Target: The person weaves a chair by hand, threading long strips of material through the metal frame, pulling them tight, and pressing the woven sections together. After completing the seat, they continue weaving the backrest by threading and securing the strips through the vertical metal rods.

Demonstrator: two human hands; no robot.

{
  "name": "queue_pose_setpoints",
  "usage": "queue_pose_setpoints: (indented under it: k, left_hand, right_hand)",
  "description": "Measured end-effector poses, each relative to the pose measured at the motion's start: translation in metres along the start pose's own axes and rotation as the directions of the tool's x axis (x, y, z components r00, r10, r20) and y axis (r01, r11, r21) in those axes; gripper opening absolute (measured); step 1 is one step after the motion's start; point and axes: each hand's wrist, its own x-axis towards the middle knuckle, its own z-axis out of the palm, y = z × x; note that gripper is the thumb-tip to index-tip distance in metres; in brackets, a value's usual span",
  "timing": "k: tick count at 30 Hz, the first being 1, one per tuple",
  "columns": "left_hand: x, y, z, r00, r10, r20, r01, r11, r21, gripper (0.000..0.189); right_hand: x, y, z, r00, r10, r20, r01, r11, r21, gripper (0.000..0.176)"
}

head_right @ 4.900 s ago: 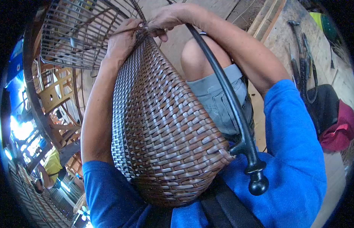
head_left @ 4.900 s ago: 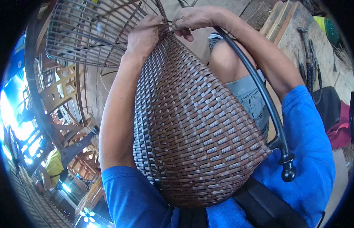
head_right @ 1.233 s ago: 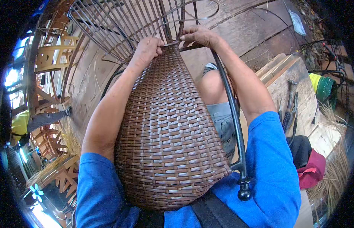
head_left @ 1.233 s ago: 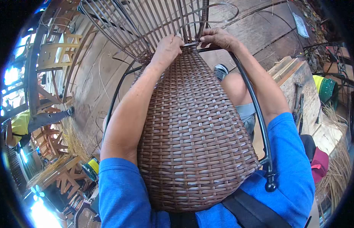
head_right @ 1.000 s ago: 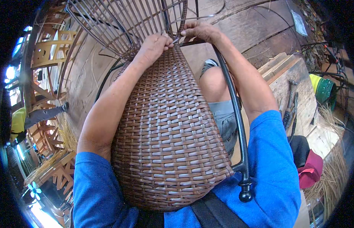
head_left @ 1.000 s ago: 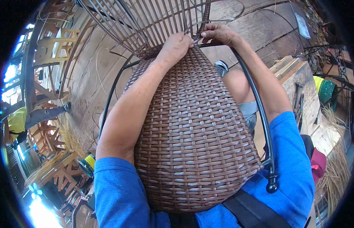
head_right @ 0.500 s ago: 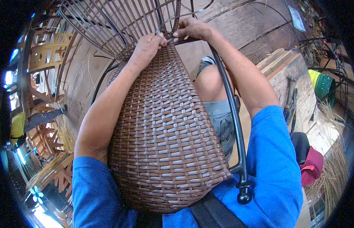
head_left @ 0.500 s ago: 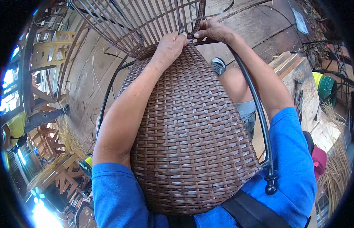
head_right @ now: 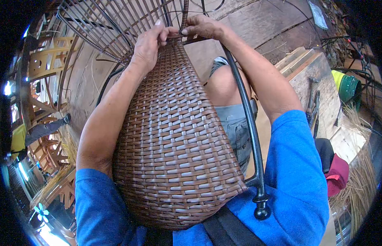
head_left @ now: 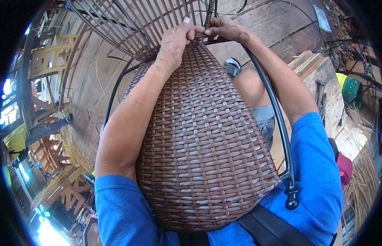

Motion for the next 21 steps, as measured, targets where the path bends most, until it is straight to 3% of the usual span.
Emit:
queue_pose_setpoints:
  k: [4,5,8,9,10,12,13,16,20,21]
  left_hand:
    - [0.009,-0.004,0.005,0.979,-0.198,-0.046,0.154,0.87,-0.469,0.04]
    - [0.009,0.001,0.008,0.973,-0.206,-0.101,0.132,0.862,-0.489,0.038]
    - [0.014,-0.004,-0.003,0.974,-0.224,0.015,0.209,0.876,-0.435,0.038]
    - [0.014,-0.006,-0.004,0.949,-0.299,-0.1,0.251,0.909,-0.333,0.039]
    - [0.013,-0.005,-0.009,0.947,-0.289,-0.142,0.25,0.937,-0.244,0.039]
    - [0.012,-0.004,-0.01,0.96,-0.268,-0.082,0.248,0.95,-0.189,0.04]
    - [0.009,-0.006,-0.009,0.956,-0.278,-0.095,0.261,0.953,-0.155,0.04]
    - [0.015,-0.004,-0.007,0.951,-0.279,-0.13,0.272,0.96,-0.068,0.041]
    - [0.014,-0.007,-0.007,0.948,-0.273,-0.16,0.272,0.962,-0.029,0.044]
    - [0.014,-0.005,-0.006,0.947,-0.272,-0.169,0.274,0.962,-0.016,0.044]
  right_hand:
    - [-0.001,0.0,0.001,1.0,0.021,0.016,-0.022,0.997,0.069,0.023]
    - [0.0,0.001,-0.001,1.0,0.014,0.025,-0.015,0.999,0.037,0.024]
    - [-0.002,-0.002,0.003,0.998,0.06,-0.009,-0.058,0.99,0.129,0.025]
    - [0.002,0.005,0.001,1.0,-0.014,0.0,0.014,0.994,0.107,0.026]
    - [-0.003,-0.003,0.001,1.0,0.009,-0.009,-0.009,0.997,0.072,0.027]
    - [0.003,0.011,-0.001,1.0,0.008,0.028,-0.009,0.998,0.067,0.035]
    - [0.001,0.009,0.003,0.998,-0.049,-0.048,0.052,0.997,0.058,0.045]
    - [-0.003,-0.011,-0.002,0.998,0.059,0.008,-0.059,0.958,0.28,0.016]
    - [-0.017,-0.033,-0.001,0.982,0.187,0.007,-0.178,0.918,0.356,0.014]
    - [-0.023,-0.044,-0.006,0.975,0.215,-0.057,-0.201,0.96,0.194,0.013]
